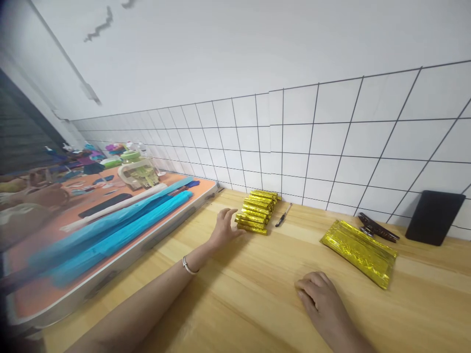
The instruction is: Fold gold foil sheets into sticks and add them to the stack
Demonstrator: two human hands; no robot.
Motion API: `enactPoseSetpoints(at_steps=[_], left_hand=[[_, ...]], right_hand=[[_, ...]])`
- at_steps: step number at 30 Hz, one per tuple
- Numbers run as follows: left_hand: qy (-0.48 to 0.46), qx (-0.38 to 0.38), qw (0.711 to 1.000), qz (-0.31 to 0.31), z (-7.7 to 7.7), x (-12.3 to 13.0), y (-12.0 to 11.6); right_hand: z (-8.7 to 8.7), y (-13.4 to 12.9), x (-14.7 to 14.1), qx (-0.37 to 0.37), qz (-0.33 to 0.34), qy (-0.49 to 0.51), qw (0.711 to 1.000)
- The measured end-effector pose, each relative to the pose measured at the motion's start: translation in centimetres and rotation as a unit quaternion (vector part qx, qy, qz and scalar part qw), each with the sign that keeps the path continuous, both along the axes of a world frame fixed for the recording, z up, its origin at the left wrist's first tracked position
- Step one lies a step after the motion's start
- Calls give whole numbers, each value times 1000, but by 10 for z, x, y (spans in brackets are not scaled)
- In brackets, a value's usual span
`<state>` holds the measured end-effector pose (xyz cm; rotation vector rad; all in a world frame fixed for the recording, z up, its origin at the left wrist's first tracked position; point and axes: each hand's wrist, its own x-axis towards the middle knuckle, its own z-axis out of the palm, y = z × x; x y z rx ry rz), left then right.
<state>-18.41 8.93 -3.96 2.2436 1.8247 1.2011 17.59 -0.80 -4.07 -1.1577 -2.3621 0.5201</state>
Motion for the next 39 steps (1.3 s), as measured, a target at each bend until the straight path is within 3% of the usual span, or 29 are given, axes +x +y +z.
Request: enactPoseSetpoints(at_steps=[3,10,24,31,39], left_hand=[[53,-1,998,47,-12,10,0],[149,-29,988,2,-15,34,19],[194,-63,978,49,-25,24,58],[207,-58,974,73,-22,35,52],[203,-42,977,58,-19,38,40]], right_hand=[[-1,1,0,-3,3,-3,1000],[0,-1,-2,9,0,-5,1000],[3,-4,-4,26,-5,29,999],[-3,-3,-3,30,-6,35,999],[-2,-3,-3,31,-1,29,999]])
